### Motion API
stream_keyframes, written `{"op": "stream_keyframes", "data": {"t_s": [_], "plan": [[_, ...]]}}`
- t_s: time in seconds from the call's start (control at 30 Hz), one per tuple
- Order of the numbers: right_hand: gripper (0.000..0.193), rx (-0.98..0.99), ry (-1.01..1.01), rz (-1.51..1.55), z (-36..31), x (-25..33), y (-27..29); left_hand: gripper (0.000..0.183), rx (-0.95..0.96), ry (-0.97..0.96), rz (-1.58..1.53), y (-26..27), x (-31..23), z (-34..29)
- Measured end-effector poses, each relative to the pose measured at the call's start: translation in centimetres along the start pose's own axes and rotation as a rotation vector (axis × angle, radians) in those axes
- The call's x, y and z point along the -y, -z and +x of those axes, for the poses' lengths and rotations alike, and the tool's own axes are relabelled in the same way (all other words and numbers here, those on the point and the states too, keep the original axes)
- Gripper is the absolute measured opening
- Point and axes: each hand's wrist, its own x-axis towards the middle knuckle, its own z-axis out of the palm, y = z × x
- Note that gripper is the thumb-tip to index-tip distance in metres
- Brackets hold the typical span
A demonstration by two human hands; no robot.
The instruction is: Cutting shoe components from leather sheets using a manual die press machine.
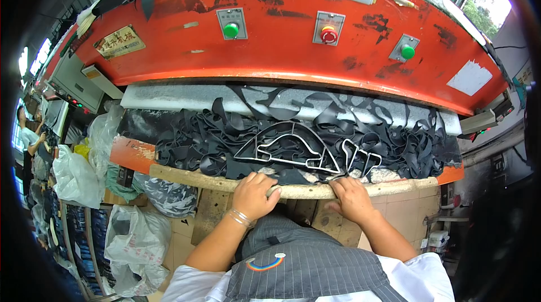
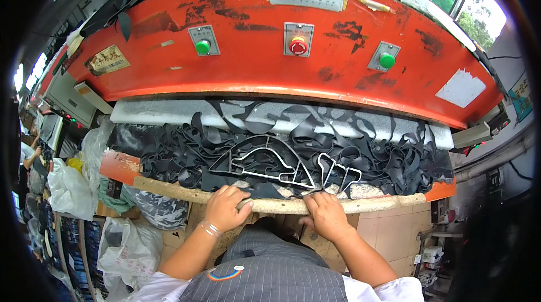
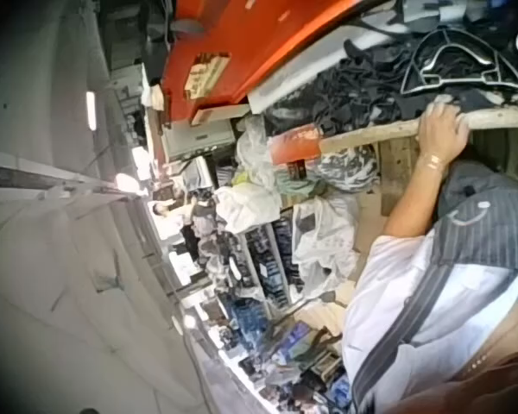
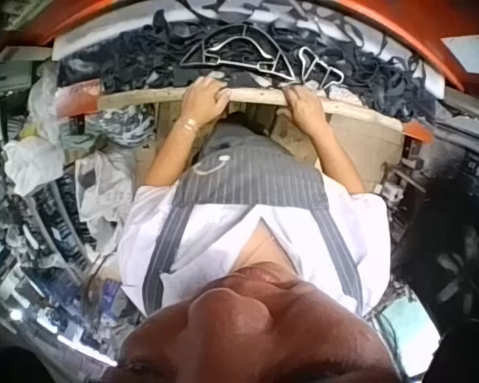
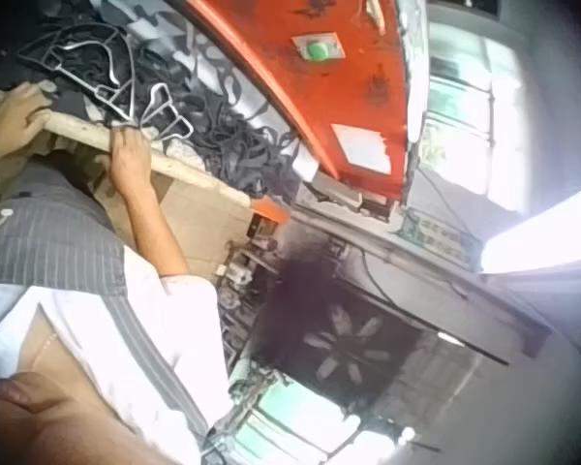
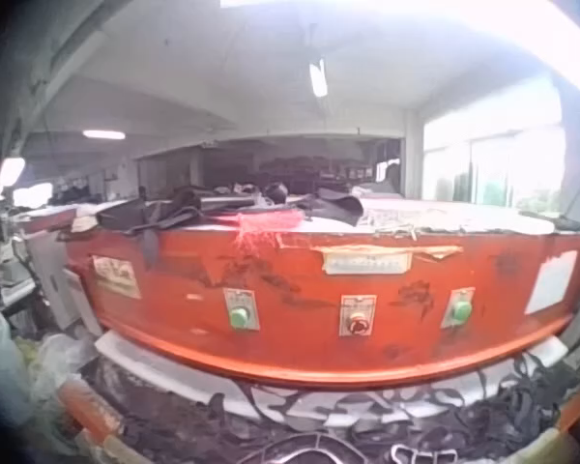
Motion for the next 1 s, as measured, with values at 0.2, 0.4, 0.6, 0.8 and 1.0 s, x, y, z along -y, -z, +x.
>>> {"op": "stream_keyframes", "data": {"t_s": [0.2, 0.4, 0.6, 0.8, 1.0], "plan": [[0.046, -0.031, -0.092, -0.030, 1.7, 0.4, -0.1, 0.024, -0.090, 0.047, 0.032, -0.1, -0.2, 1.0], [0.041, 0.353, -0.093, 0.228, 5.6, -3.0, 4.5, 0.030, 0.268, 0.126, -0.087, 3.2, 1.0, 4.6], [0.063, -0.277, -0.530, 0.151, 20.1, -15.2, 7.3, 0.016, 0.050, 0.426, -0.456, 6.3, 8.8, 19.1], [0.072, -0.198, -0.895, 0.206, 34.5, -20.9, 3.7, 0.051, -0.225, 0.672, 0.516, 4.2, 23.9, 33.9], [0.058, -0.527, -0.754, 0.263, 28.2, -30.9, 2.4, 0.042, -0.200, 0.716, 0.580, 1.6, 24.3, 36.6]]}}
